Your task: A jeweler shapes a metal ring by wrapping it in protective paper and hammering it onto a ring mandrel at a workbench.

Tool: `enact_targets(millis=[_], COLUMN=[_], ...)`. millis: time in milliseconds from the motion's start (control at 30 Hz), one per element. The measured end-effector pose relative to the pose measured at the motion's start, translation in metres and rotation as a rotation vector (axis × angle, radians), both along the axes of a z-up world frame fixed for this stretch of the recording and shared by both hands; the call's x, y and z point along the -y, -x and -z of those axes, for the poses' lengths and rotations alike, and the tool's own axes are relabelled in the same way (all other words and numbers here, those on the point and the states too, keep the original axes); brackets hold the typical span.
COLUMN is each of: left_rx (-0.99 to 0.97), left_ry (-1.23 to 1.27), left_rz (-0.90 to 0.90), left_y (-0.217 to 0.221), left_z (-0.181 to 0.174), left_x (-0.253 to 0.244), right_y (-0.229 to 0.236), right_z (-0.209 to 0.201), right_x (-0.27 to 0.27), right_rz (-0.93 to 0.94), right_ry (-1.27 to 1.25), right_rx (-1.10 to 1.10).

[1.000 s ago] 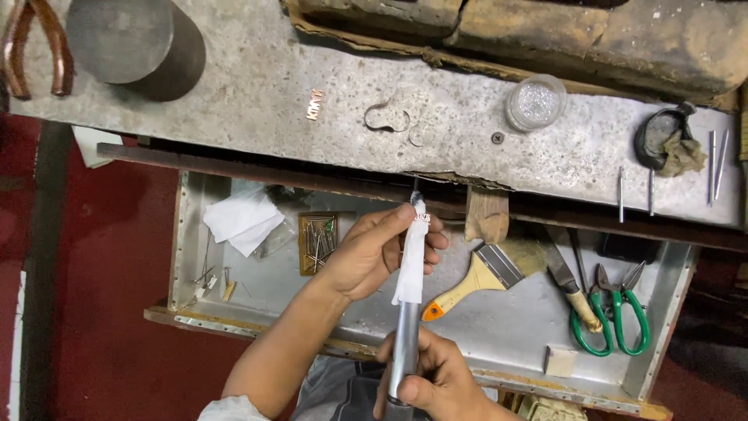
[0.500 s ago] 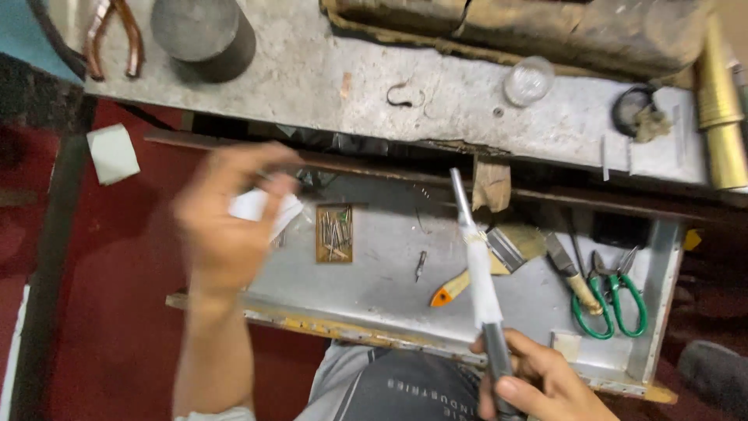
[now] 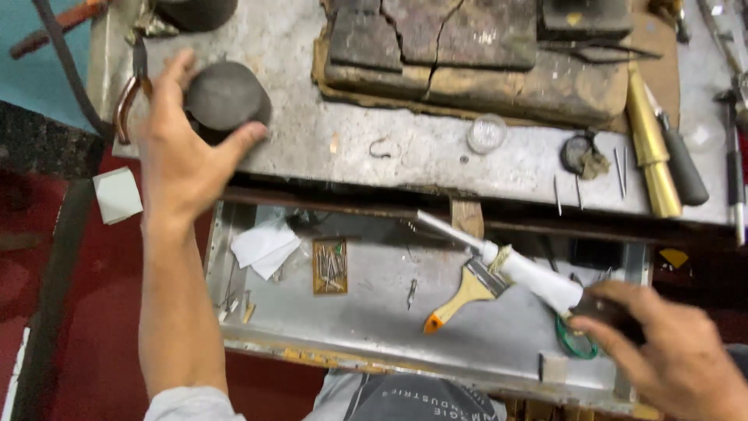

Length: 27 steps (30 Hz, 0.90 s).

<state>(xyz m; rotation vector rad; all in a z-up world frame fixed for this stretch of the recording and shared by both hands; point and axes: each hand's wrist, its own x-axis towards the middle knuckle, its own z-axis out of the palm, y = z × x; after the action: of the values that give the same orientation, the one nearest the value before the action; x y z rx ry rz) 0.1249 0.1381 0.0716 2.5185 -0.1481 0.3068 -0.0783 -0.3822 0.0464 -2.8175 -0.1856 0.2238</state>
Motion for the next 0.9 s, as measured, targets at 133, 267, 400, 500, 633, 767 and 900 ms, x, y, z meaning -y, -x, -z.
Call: enact_targets(millis=[133, 267, 400, 500, 633, 767, 900], left_rx=[0.020, 0.134, 0.203, 0.080, 0.182, 0.112, 0.151], left_ry=[-0.002, -0.005, -0.009, 0.047, 0.099, 0.141, 0.169], left_rz=[0.027, 0.154, 0.192, 0.232, 0.280, 0.301, 0.314], left_y=[-0.011, -0.016, -0.014, -0.016, -0.023, -0.027, -0.029], left_z=[0.010, 0.019, 0.018, 0.009, 0.005, 0.005, 0.014], left_x=[0.034, 0.046, 0.046, 0.046, 0.042, 0.037, 0.033], right_y=[-0.094, -0.166, -0.202, -0.217, -0.226, -0.231, -0.234], right_z=[-0.047, -0.060, -0.057, -0.054, -0.044, -0.036, -0.036], right_x=[-0.035, -0.060, -0.079, -0.092, -0.106, -0.117, -0.128], right_rz=[-0.100, -0.318, -0.443, -0.535, -0.545, -0.569, -0.587], right_ry=[-0.031, 0.035, 0.013, -0.043, -0.073, -0.138, -0.157], right_rx=[0.190, 0.344, 0.334, 0.318, 0.315, 0.370, 0.377])
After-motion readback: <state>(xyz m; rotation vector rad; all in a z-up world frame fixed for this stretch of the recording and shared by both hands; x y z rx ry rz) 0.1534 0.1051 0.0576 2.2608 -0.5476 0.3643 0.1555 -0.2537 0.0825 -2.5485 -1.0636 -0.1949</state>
